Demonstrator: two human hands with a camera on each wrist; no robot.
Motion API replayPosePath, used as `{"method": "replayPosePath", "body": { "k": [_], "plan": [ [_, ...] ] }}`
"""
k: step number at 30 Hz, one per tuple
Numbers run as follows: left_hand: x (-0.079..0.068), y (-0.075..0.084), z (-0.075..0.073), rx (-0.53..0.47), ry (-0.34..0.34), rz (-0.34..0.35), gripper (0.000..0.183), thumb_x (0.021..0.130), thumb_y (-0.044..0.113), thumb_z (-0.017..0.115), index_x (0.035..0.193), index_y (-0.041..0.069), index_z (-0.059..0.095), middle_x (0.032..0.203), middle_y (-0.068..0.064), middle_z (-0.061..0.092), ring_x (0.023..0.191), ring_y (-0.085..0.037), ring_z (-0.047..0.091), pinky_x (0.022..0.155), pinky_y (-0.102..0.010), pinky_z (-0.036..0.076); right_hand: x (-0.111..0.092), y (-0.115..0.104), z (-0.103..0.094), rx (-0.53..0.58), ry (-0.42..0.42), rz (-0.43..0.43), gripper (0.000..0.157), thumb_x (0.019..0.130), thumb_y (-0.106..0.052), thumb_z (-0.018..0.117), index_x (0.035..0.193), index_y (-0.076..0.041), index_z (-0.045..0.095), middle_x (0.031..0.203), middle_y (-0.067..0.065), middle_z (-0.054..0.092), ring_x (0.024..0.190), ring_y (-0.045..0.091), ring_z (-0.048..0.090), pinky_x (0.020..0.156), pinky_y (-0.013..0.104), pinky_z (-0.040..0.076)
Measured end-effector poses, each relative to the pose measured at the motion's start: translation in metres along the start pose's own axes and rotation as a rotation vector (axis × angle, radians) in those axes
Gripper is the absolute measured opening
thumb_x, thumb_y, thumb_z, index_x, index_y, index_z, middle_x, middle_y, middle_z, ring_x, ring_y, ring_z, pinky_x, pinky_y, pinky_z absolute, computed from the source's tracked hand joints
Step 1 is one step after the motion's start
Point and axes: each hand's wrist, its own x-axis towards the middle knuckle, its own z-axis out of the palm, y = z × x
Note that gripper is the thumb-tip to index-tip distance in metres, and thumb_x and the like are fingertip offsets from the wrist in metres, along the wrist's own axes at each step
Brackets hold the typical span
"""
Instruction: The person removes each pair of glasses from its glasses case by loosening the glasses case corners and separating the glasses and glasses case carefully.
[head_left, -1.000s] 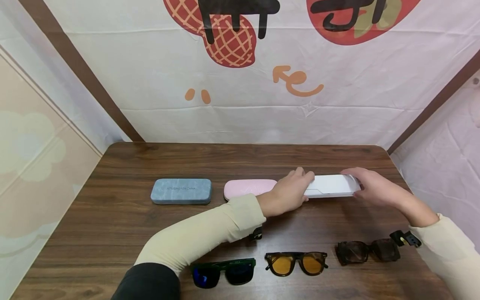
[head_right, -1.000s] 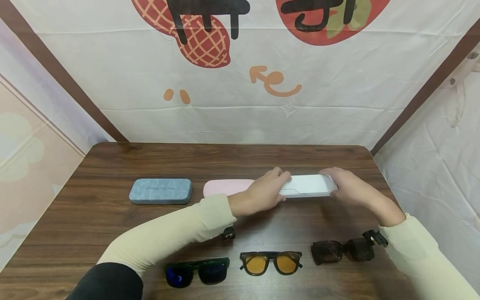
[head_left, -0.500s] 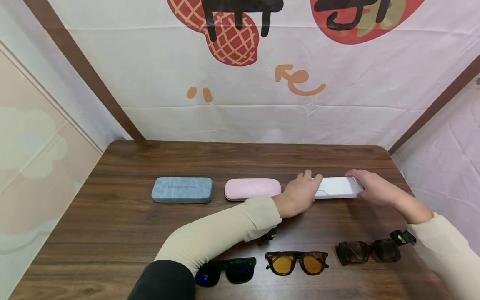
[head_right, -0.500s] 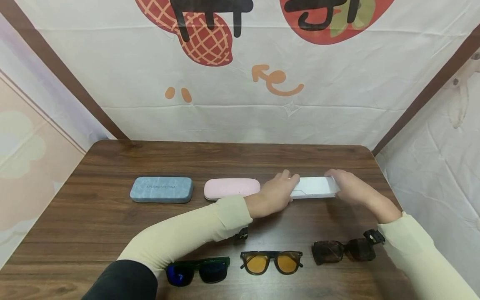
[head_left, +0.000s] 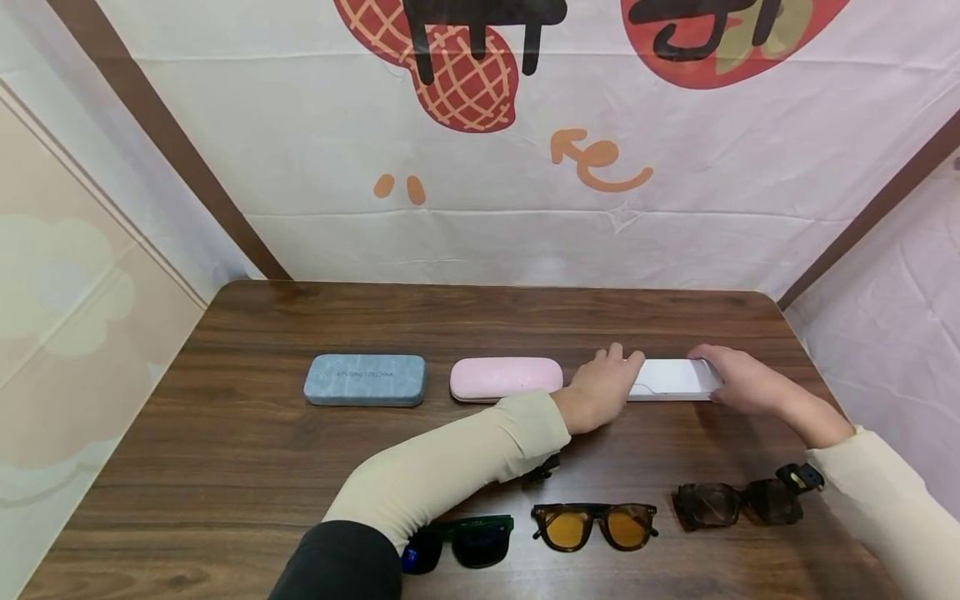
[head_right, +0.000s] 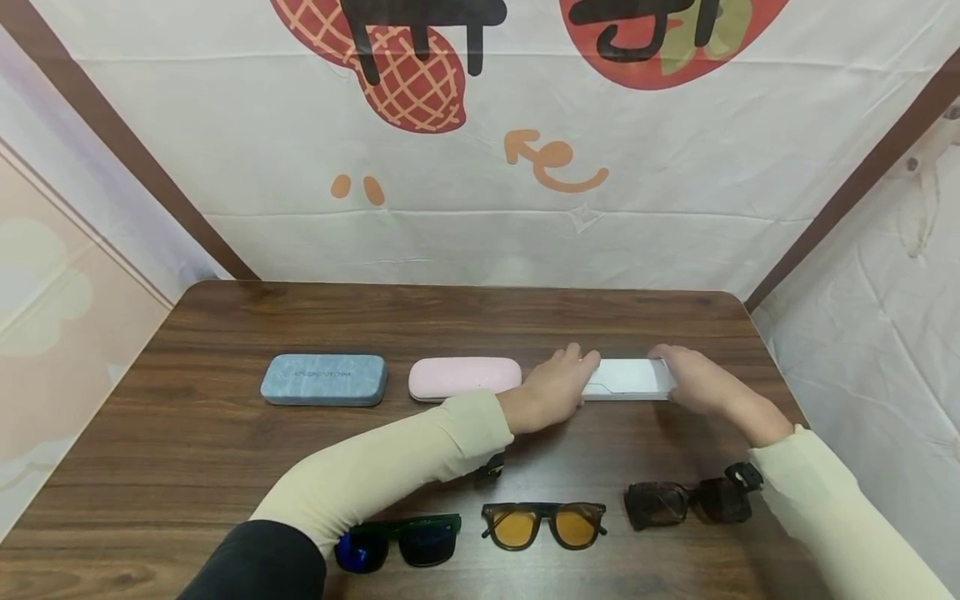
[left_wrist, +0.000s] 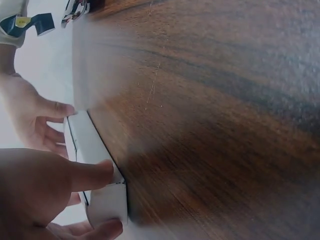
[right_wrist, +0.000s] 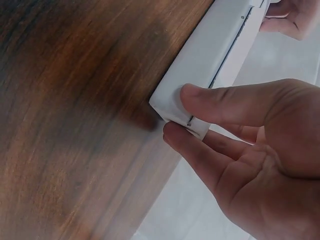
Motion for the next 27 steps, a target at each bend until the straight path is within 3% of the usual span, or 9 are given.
{"method": "replayPosePath", "body": {
  "k": [7, 27],
  "plan": [
    [0.0, 0.0001, 0.0023, -0.01, -0.023, -0.009, 0.029, 0.105, 0.005, 0.05, 0.132, 0.016, 0.047, 0.124, -0.009, 0.051, 0.103, -0.019, 0.055, 0.068, -0.029, 0.052, 0.0013, -0.002, 0.001, -0.02, -0.015, 0.005, 0.049, 0.075, 0.018, 0.071, 0.121, 0.014, 0.054, 0.115, 0.033, 0.06, 0.102, 0.044, 0.062, 0.081, 0.059, 0.052],
    [0.0049, 0.0022, -0.0002, 0.037, -0.044, -0.014, 0.026, 0.107, 0.01, 0.048, 0.131, 0.017, 0.046, 0.122, -0.009, 0.052, 0.101, -0.02, 0.055, 0.068, -0.032, 0.052, 0.0012, -0.0055, -0.0025, -0.047, -0.054, 0.004, 0.055, 0.077, 0.011, 0.073, 0.127, 0.018, 0.05, 0.117, 0.035, 0.059, 0.103, 0.046, 0.061, 0.081, 0.057, 0.052]
  ]
}}
